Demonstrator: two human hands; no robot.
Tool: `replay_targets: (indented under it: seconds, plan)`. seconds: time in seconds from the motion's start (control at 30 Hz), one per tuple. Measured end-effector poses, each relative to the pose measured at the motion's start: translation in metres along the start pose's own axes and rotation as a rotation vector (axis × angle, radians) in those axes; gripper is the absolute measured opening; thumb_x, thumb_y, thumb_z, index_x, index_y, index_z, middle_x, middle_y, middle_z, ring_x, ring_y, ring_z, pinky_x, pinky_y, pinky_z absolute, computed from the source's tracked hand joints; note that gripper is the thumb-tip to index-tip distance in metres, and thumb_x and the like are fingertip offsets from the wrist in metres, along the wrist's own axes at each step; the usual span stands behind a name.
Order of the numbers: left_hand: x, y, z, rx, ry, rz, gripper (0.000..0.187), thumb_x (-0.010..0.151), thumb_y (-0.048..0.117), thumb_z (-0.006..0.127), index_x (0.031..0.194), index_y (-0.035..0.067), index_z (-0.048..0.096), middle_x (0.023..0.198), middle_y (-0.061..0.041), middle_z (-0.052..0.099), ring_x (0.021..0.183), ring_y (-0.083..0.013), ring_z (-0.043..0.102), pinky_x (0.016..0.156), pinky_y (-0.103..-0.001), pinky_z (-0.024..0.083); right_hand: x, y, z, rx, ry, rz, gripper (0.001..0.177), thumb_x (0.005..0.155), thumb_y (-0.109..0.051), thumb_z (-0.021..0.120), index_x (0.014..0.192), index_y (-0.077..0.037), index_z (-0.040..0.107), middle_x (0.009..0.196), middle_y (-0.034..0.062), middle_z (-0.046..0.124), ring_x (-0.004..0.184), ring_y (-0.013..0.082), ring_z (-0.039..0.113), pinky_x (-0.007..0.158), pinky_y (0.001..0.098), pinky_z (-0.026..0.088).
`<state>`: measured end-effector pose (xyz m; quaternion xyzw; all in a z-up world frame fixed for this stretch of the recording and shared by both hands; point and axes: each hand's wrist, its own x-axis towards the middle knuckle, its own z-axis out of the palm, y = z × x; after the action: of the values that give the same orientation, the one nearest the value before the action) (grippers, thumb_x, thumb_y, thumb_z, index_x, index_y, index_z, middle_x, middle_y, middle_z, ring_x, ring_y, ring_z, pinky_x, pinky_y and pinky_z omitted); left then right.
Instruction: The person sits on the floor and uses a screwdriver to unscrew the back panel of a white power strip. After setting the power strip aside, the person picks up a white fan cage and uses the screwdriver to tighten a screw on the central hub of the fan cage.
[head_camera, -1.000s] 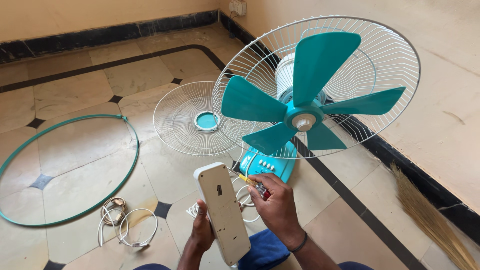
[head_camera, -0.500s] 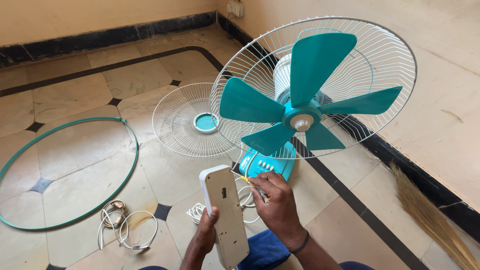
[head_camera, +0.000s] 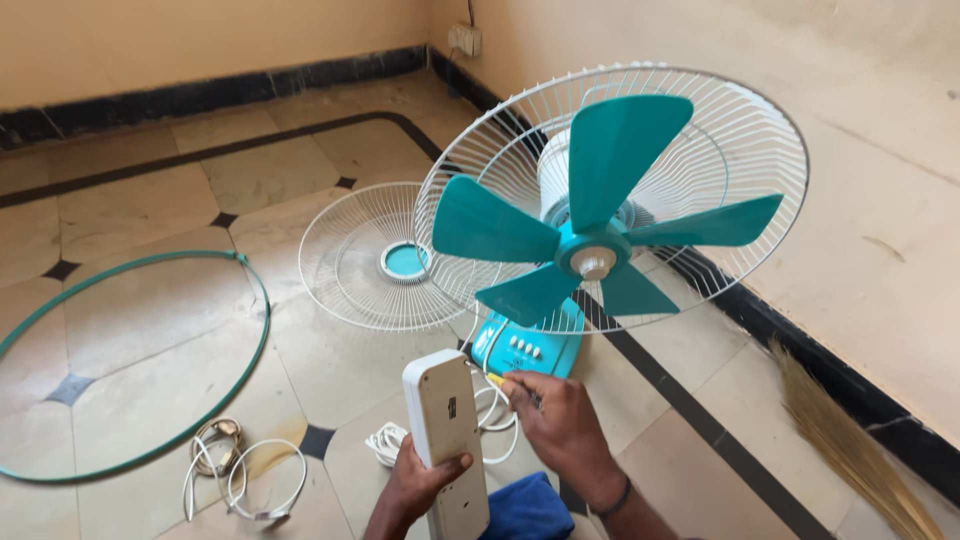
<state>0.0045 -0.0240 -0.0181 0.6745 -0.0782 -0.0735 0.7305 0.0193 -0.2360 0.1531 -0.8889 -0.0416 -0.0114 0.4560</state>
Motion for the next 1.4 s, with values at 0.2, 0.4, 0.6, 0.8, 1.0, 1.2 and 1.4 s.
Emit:
replay_targets:
  seconds: [0.2, 0.4, 0.6, 0.8, 1.0, 1.2, 1.4]
  plan:
    - [-0.003, 0.006, 0.003, 0.029, 0.007, -0.108, 0.048, 0.072, 0.029, 0.085, 0.106, -0.001, 0.072, 0.087, -0.011, 0.077, 0.077, -0.0196, 0.074, 0.068, -0.036, 0.062, -0.006, 0.000, 0.004, -0.040, 0.124, -0.235, 0.019, 0.080, -0.011, 0.077, 0.097, -0.004, 0.078, 0.089, 0.0125, 0.074, 0.075, 0.0267, 0.075, 0.065, 0.0362, 0.058]
    - [-0.006, 0.014, 0.005, 0.032, 0.013, -0.051, 0.039, 0.070, 0.019, 0.079, 0.103, -0.001, 0.071, 0.086, -0.010, 0.076, 0.076, -0.0187, 0.072, 0.068, -0.035, 0.061, -0.004, 0.006, 0.012, -0.265, 0.326, -0.554, 0.020, 0.071, -0.002, 0.078, 0.088, -0.012, 0.082, 0.086, 0.0043, 0.069, 0.082, 0.0247, 0.066, 0.070, 0.0388, 0.055]
    - [-0.004, 0.012, 0.006, 0.058, 0.024, -0.099, 0.040, 0.070, 0.019, 0.079, 0.104, -0.001, 0.071, 0.088, -0.011, 0.077, 0.078, -0.0197, 0.074, 0.070, -0.036, 0.062, -0.008, 0.006, 0.012, -0.360, 0.335, -0.579, 0.024, 0.073, -0.001, 0.078, 0.091, -0.015, 0.083, 0.087, -0.0016, 0.069, 0.081, 0.0216, 0.062, 0.068, 0.0371, 0.055]
    - [-0.003, 0.001, 0.004, -0.009, 0.044, -0.106, 0.064, 0.075, 0.045, 0.081, 0.116, -0.003, 0.066, 0.093, -0.015, 0.078, 0.085, -0.0230, 0.078, 0.074, -0.039, 0.066, -0.006, 0.007, 0.015, -0.350, 0.326, -0.585, 0.023, 0.073, -0.001, 0.078, 0.092, -0.015, 0.082, 0.087, -0.0005, 0.068, 0.082, 0.0221, 0.063, 0.067, 0.0371, 0.055]
    - [-0.003, -0.039, -0.008, -0.004, 0.053, -0.020, 0.091, 0.080, 0.076, 0.057, 0.118, -0.006, 0.064, 0.098, -0.020, 0.075, 0.093, -0.0278, 0.073, 0.079, -0.042, 0.060, -0.004, 0.008, 0.018, -0.339, 0.317, -0.562, 0.022, 0.073, -0.001, 0.078, 0.091, -0.014, 0.080, 0.089, 0.0012, 0.068, 0.085, 0.0229, 0.066, 0.069, 0.0378, 0.056]
    - [0.002, -0.085, -0.018, -0.086, 0.108, -0.123, 0.115, 0.079, 0.092, 0.028, 0.144, 0.000, 0.049, 0.137, -0.014, 0.062, 0.130, -0.0231, 0.057, 0.105, -0.038, 0.046, -0.002, 0.010, 0.022, -0.277, 0.285, -0.551, 0.019, 0.076, -0.003, 0.080, 0.093, -0.011, 0.078, 0.089, 0.0046, 0.068, 0.086, 0.0248, 0.068, 0.070, 0.0389, 0.056]
    - [0.004, -0.063, -0.011, -0.603, 0.092, -0.289, 0.105, 0.079, 0.086, 0.035, 0.146, 0.007, 0.048, 0.131, -0.019, 0.066, 0.119, -0.0313, 0.066, 0.098, -0.047, 0.056, -0.006, 0.004, 0.030, -0.163, 0.162, -0.469, 0.022, 0.075, -0.003, 0.079, 0.095, -0.009, 0.078, 0.089, 0.0069, 0.071, 0.079, 0.0259, 0.072, 0.067, 0.0373, 0.057]
